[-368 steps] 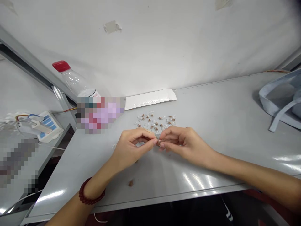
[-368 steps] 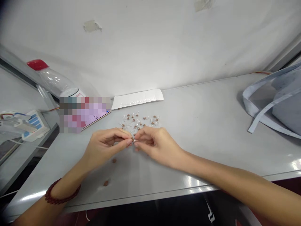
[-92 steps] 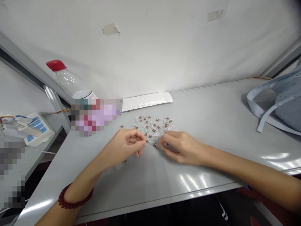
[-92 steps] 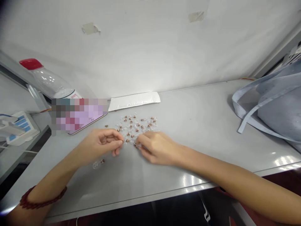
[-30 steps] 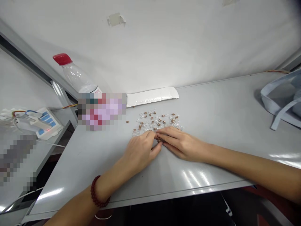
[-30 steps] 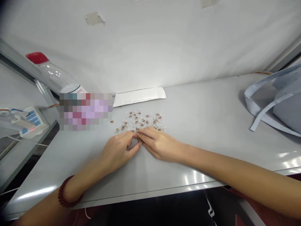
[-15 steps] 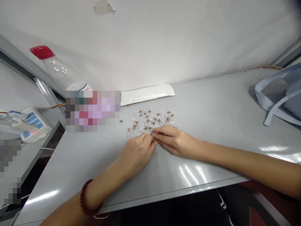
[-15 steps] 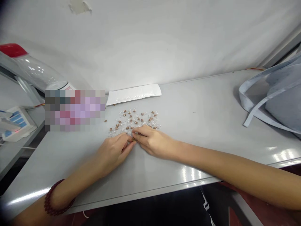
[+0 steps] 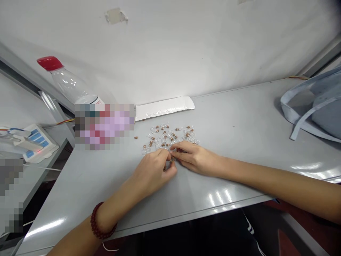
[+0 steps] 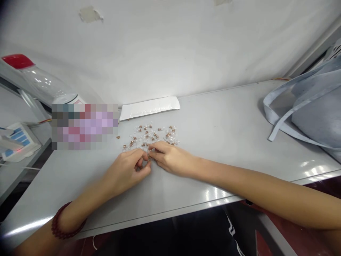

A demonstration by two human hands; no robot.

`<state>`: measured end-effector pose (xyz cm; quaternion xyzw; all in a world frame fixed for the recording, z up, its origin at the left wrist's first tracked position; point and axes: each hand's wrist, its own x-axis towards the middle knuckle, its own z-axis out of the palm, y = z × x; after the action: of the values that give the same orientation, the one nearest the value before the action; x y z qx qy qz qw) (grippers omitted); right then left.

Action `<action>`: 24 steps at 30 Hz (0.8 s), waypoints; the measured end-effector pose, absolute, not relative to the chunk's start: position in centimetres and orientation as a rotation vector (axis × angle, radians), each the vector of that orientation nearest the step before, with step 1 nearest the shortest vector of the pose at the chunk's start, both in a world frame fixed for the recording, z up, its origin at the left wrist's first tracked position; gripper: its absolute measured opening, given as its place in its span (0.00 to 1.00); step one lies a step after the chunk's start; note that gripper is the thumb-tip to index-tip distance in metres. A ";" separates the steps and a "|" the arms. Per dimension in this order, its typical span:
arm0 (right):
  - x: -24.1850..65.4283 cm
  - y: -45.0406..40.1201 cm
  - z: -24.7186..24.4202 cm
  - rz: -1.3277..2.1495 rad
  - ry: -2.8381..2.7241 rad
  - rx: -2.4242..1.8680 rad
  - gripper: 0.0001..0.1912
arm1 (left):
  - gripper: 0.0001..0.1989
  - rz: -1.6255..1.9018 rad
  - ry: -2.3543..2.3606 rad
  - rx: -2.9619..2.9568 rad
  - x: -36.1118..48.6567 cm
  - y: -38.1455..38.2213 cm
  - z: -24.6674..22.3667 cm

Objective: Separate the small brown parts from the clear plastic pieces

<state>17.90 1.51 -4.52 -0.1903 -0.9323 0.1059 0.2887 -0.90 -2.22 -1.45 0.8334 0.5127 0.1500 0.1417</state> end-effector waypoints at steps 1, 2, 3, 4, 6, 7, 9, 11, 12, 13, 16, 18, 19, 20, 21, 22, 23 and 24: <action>17.9 1.5 -4.4 0.287 -2.491 -0.512 0.14 | 0.05 0.423 1.496 2.412 -0.9 -2.2 -1.4; 17.9 1.5 -4.3 0.291 -2.493 -0.516 0.15 | 0.06 0.412 1.512 2.422 -0.8 -2.2 -1.3; 17.9 1.5 -4.2 0.296 -2.492 -0.518 0.15 | 0.07 0.399 1.525 2.429 -0.8 -2.2 -1.3; 17.9 1.5 -4.2 0.306 -2.491 -0.518 0.15 | 0.08 0.388 1.534 2.431 -0.8 -2.2 -1.3; 17.9 1.5 -4.1 0.348 -2.480 -0.516 0.15 | 0.09 0.382 1.532 2.409 -0.9 -2.0 -1.2; 18.0 1.5 -4.1 0.378 -2.472 -0.517 0.15 | 0.10 0.385 1.526 2.386 -0.9 -2.0 -1.2; 18.0 1.5 -4.1 0.448 -2.456 -0.518 0.14 | 0.11 0.403 1.511 2.334 -0.9 -1.8 -1.2; 18.1 1.5 -4.1 0.500 -2.442 -0.518 0.14 | 0.11 0.421 1.508 2.287 -0.9 -1.7 -1.1; 18.1 1.5 -4.1 0.509 -2.435 -0.515 0.13 | 0.11 0.433 1.510 2.265 -0.9 -1.6 -1.1; 18.1 1.5 -4.1 0.508 -2.429 -0.511 0.13 | 0.10 0.447 1.510 2.245 -1.0 -1.5 -1.1; 18.1 1.6 -4.2 0.465 -2.416 -0.507 0.13 | 0.08 0.478 1.489 2.223 -1.3 -1.5 -0.9; 18.1 1.7 -4.4 0.421 -2.413 -0.520 0.13 | 0.06 0.470 1.468 2.267 -1.7 -1.5 -0.7; 18.1 1.8 -4.4 0.397 -2.414 -0.530 0.13 | 0.05 0.458 1.459 2.296 -1.9 -1.6 -0.6; 18.1 1.8 -4.5 0.376 -2.418 -0.546 0.13 | 0.04 0.444 1.452 2.323 -2.0 -1.7 -0.5; 18.0 1.8 -4.6 0.359 -2.424 -0.568 0.13 | 0.03 0.428 1.445 2.341 -2.1 -1.8 -0.4; 18.0 1.8 -4.6 0.345 -2.429 -0.591 0.12 | 0.02 0.412 1.438 2.351 -2.1 -2.0 -0.4; 18.0 1.8 -4.6 0.332 -2.434 -0.614 0.12 | 0.02 0.393 1.428 2.360 -2.1 -2.2 -0.4; 17.9 1.8 -4.6 0.316 -2.436 -0.632 0.12 | 0.04 0.370 1.423 2.376 -1.9 -2.4 -0.5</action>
<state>17.90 1.79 -4.62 -0.2380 -0.9168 0.1190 0.2978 -1.92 -2.36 -0.53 0.8376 0.5015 0.1306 0.1727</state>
